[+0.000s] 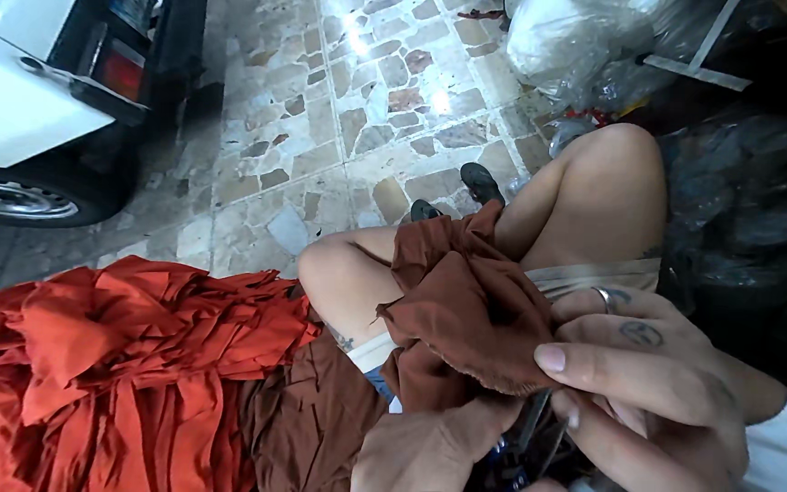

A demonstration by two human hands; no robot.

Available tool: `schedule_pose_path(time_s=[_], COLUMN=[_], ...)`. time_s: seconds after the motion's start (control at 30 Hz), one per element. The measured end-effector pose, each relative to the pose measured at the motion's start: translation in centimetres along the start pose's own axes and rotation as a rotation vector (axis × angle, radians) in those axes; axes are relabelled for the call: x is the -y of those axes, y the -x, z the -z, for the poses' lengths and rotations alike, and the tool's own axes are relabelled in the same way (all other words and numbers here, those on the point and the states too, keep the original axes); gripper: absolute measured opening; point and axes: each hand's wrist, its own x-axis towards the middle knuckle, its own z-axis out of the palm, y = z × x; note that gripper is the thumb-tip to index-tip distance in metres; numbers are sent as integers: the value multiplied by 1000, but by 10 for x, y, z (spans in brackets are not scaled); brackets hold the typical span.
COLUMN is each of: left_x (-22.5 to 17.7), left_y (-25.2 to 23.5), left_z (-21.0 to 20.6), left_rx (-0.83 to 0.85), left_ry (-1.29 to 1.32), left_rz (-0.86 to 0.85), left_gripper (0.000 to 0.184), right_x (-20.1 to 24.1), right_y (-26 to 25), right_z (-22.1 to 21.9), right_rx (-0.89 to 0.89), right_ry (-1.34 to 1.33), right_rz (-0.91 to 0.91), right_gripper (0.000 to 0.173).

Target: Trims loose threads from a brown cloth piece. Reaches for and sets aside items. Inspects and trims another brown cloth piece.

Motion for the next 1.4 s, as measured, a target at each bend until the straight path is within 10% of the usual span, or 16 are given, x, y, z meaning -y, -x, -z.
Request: schedule_pose_path(time_s=[0.7, 1.1, 1.4], left_x=[6, 9, 11], left_y=[3, 2, 0], left_z=[-8, -7, 8], left_rx=[-96, -23, -277], left_ry=[-51, 658, 250], left_rz=[-58, 170, -39], left_gripper=[26, 18, 32], right_x=[4, -6, -7], right_y=[1, -1, 7], right_z=[-5, -4, -3], right_rx=[-27, 70, 35], right_ry=[-3, -36, -145], right_rz=[-29, 141, 53], right_gripper=[11, 2, 4])
